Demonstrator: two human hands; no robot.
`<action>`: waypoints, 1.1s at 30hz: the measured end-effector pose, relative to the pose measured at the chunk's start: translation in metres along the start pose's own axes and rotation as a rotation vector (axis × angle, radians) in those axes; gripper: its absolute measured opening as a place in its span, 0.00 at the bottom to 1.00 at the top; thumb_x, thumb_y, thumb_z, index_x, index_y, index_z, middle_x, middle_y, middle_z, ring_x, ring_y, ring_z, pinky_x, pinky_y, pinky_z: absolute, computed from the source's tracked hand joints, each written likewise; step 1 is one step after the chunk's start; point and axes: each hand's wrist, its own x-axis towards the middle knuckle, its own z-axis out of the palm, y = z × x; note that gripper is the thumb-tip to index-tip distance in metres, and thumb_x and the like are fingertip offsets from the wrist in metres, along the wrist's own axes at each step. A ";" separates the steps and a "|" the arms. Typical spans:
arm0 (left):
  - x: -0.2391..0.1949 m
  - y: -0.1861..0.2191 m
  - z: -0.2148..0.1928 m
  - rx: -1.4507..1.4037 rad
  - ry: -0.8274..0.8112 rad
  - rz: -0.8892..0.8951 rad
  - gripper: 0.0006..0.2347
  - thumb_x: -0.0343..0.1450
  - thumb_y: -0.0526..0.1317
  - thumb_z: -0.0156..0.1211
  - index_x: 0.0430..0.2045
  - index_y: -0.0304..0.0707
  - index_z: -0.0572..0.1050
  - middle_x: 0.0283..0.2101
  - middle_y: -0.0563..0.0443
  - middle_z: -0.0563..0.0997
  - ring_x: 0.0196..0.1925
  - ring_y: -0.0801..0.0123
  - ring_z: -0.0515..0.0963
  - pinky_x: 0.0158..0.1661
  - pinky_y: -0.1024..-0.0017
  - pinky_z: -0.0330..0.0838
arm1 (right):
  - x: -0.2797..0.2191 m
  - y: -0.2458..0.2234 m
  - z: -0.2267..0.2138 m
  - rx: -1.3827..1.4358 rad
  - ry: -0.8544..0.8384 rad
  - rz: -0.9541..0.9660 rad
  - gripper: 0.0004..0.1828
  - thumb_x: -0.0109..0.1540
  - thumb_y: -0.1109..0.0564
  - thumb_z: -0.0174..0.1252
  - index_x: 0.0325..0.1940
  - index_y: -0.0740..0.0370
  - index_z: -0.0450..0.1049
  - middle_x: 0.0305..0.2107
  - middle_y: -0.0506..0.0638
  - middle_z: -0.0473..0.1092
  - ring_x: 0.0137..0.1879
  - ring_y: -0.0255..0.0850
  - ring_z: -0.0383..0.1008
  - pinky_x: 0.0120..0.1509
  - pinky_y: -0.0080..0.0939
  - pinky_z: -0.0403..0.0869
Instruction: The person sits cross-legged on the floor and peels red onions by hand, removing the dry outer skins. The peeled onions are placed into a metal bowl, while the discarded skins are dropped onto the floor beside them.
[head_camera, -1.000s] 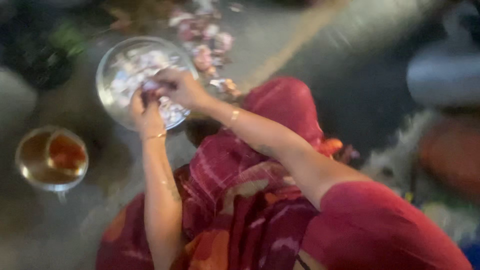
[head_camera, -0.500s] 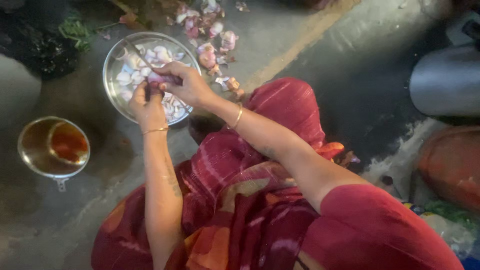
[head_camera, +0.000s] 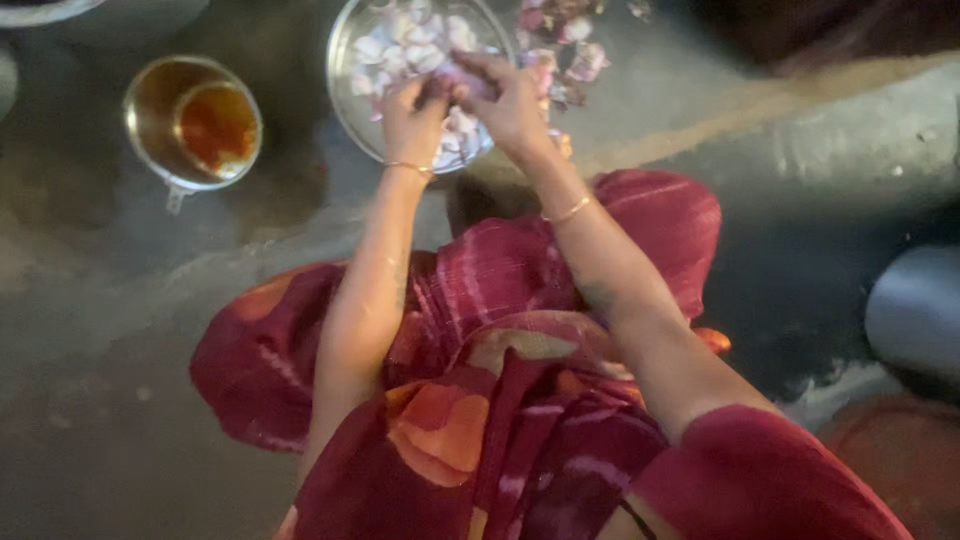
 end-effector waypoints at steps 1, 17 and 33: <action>-0.001 0.012 0.001 0.157 0.050 0.130 0.08 0.73 0.39 0.66 0.34 0.28 0.82 0.30 0.46 0.83 0.31 0.72 0.78 0.35 0.70 0.71 | 0.001 -0.009 -0.001 -0.015 0.024 -0.010 0.23 0.65 0.63 0.68 0.64 0.68 0.74 0.53 0.55 0.77 0.55 0.38 0.77 0.61 0.38 0.76; -0.011 0.008 0.014 0.168 0.116 0.039 0.12 0.76 0.42 0.62 0.30 0.29 0.81 0.22 0.46 0.77 0.24 0.69 0.73 0.30 0.65 0.68 | 0.000 -0.003 0.000 0.487 0.000 0.315 0.19 0.68 0.58 0.61 0.61 0.67 0.72 0.46 0.48 0.76 0.45 0.33 0.76 0.49 0.32 0.79; -0.020 0.004 0.014 0.376 0.119 0.006 0.09 0.71 0.41 0.59 0.34 0.36 0.83 0.30 0.40 0.82 0.33 0.55 0.82 0.37 0.62 0.73 | -0.009 0.037 0.007 0.460 0.010 0.367 0.21 0.66 0.60 0.64 0.63 0.67 0.72 0.43 0.51 0.73 0.43 0.36 0.74 0.44 0.36 0.75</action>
